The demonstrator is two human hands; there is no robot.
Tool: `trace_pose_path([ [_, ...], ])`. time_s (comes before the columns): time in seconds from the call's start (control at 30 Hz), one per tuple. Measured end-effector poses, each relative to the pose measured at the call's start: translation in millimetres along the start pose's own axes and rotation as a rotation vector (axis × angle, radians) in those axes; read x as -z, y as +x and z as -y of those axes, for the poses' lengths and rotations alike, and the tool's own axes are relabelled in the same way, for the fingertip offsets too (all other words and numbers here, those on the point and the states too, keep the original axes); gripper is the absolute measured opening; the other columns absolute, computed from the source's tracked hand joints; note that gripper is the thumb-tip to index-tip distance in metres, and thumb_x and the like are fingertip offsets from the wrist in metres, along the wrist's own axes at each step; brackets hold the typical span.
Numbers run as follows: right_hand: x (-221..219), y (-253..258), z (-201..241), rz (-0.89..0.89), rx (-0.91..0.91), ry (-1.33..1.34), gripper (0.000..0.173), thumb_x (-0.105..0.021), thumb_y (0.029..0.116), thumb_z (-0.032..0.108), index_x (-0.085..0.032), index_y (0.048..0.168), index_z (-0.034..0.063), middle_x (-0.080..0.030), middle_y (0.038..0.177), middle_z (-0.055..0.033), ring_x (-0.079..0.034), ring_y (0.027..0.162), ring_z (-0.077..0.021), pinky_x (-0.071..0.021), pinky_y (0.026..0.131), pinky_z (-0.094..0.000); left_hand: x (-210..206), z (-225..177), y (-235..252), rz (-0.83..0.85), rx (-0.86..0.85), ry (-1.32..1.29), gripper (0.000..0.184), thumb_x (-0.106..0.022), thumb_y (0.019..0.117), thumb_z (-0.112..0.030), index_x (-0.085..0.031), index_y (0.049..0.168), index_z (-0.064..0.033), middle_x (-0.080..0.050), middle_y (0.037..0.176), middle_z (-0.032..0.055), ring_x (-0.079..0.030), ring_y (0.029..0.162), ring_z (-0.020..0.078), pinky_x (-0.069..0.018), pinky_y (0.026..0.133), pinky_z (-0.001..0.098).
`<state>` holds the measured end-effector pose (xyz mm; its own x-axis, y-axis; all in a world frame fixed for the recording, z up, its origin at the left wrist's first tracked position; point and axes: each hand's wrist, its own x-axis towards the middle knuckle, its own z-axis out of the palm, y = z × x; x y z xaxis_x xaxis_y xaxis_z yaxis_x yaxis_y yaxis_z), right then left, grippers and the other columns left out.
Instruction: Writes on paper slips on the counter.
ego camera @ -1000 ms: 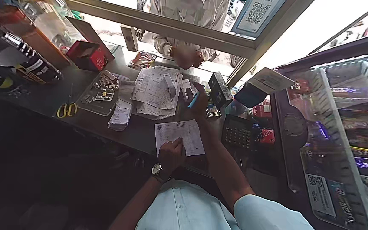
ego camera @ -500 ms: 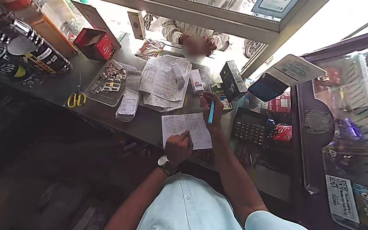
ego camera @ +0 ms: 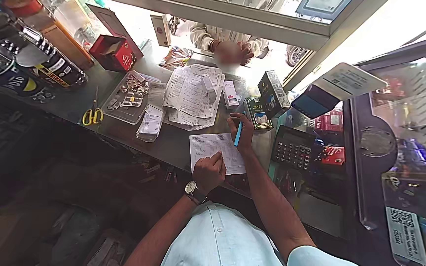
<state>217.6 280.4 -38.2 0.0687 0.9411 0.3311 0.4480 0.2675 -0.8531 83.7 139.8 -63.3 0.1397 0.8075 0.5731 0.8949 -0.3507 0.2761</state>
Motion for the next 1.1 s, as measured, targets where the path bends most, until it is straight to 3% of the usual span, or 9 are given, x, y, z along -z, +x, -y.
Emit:
trace_pose_path([
  [0.4,-0.9,0.6,-2.9,-0.003,-0.006,-0.031,0.021,-0.068,0.0983,0.015,-0.071,0.117,0.0076,-0.073,0.085,-0.0060,-0.062,0.061,-0.0125,-0.0523,0.058,-0.0332,-0.7,0.4,0.2,-0.017,-0.005,0.003,0.024,-0.059,0.0898,-0.021,-0.082,0.090,-0.0118,-0.077,0.115,0.0002,-0.067,0.063,0.0158,-0.0506,0.055,0.0332],
  [0.6,-1.0,0.9,-3.8,-0.005,0.000,-0.048,0.021,-0.068,0.0982,0.015,-0.071,0.117,0.0080,-0.074,0.087,-0.0058,-0.065,0.066,-0.0133,-0.0543,0.062,-0.0347,-1.5,-0.1,-0.5,-0.015,0.006,0.010,0.026,-0.058,0.0903,-0.022,-0.082,0.093,-0.0128,-0.077,0.115,-0.0008,-0.068,0.064,0.0153,-0.0510,0.056,0.0330],
  [0.77,-2.0,0.4,-2.9,-0.015,0.002,-0.041,0.020,-0.069,0.0967,0.016,-0.073,0.114,0.0073,-0.074,0.084,-0.0039,-0.064,0.064,-0.0095,-0.0534,0.061,-0.0305,-1.6,0.3,-2.1,-0.019,0.008,0.015,0.026,-0.058,0.0902,-0.023,-0.082,0.092,-0.0133,-0.077,0.115,-0.0013,-0.067,0.063,0.0147,-0.0508,0.056,0.0329],
  [1.1,-2.6,4.6,-2.1,-0.057,0.058,-0.038,0.023,-0.066,0.0936,0.019,-0.075,0.110,0.0057,-0.077,0.089,-0.0037,-0.072,0.074,-0.0114,-0.0589,0.069,-0.0319,-7.2,1.7,-1.4,-0.066,0.002,0.050,0.028,-0.057,0.0896,-0.028,-0.083,0.090,-0.0174,-0.078,0.111,-0.0050,-0.068,0.063,0.0118,-0.0530,0.056,0.0315],
])
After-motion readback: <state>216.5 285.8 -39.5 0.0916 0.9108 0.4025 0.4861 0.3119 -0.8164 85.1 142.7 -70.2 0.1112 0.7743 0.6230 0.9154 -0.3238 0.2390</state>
